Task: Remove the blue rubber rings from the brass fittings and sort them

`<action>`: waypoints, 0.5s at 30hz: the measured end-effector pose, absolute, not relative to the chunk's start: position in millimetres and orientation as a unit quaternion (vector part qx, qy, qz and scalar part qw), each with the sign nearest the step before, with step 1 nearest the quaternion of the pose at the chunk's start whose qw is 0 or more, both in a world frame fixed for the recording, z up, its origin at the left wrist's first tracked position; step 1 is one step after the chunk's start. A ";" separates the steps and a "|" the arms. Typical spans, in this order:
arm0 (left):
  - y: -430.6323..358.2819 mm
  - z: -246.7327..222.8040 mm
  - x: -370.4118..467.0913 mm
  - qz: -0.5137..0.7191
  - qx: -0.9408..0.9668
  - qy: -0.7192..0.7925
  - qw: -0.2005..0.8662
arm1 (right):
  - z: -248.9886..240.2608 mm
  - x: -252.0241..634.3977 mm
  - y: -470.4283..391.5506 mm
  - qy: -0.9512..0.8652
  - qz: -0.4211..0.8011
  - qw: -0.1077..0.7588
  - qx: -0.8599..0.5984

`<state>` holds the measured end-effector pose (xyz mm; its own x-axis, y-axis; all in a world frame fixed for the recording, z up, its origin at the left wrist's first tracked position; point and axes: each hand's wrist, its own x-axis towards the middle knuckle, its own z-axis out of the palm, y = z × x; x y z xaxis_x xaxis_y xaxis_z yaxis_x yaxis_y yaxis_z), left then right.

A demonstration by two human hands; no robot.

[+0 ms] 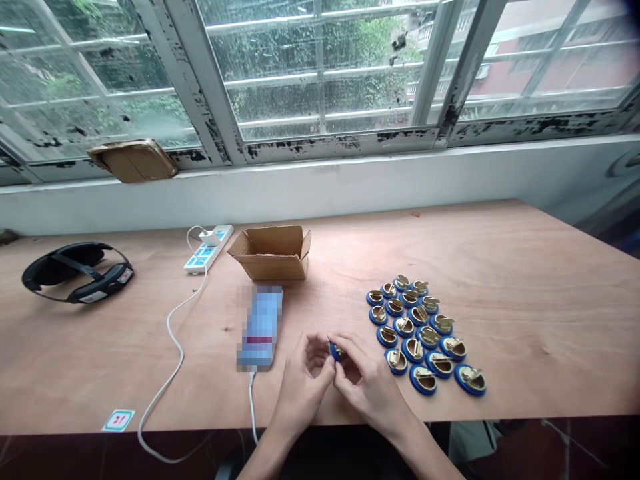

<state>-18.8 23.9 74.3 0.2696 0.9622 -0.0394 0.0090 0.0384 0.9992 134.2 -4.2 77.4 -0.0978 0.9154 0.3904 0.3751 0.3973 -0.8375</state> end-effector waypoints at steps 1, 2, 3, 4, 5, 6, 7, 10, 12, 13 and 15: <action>24.2 74.4 -18.4 0.418 0.551 0.441 0.572 | 77.9 134.1 -4.0 -0.685 0.286 0.478 -0.470; 24.5 74.2 -18.1 0.418 0.549 0.445 0.571 | 78.1 133.9 -3.8 -0.686 0.287 0.478 -0.468; 24.6 73.5 -17.9 0.417 0.549 0.447 0.569 | 77.9 133.9 -3.6 -0.686 0.285 0.479 -0.467; 24.6 72.5 -17.8 0.415 0.552 0.449 0.566 | 77.5 133.8 -3.5 -0.687 0.282 0.480 -0.467; 24.5 71.2 -17.8 0.414 0.558 0.450 0.561 | 76.9 133.7 -3.3 -0.687 0.277 0.481 -0.469; 24.2 69.8 -17.8 0.413 0.565 0.451 0.554 | 76.2 133.6 -3.3 -0.688 0.271 0.481 -0.471; 23.9 68.3 -17.8 0.413 0.573 0.450 0.546 | 75.6 133.4 -3.3 -0.689 0.266 0.480 -0.474; 22.8 64.8 -17.8 0.415 0.590 0.450 0.526 | 74.0 132.9 -3.6 -0.692 0.250 0.479 -0.479; 22.3 63.9 -17.7 0.416 0.594 0.448 0.523 | 73.1 132.6 -4.0 -0.693 0.241 0.481 -0.480; 22.2 63.8 -17.6 0.416 0.595 0.445 0.524 | 72.8 132.5 -4.2 -0.694 0.238 0.482 -0.479; 22.2 64.2 -17.6 0.418 0.596 0.439 0.527 | 72.1 132.5 -4.4 -0.695 0.237 0.483 -0.477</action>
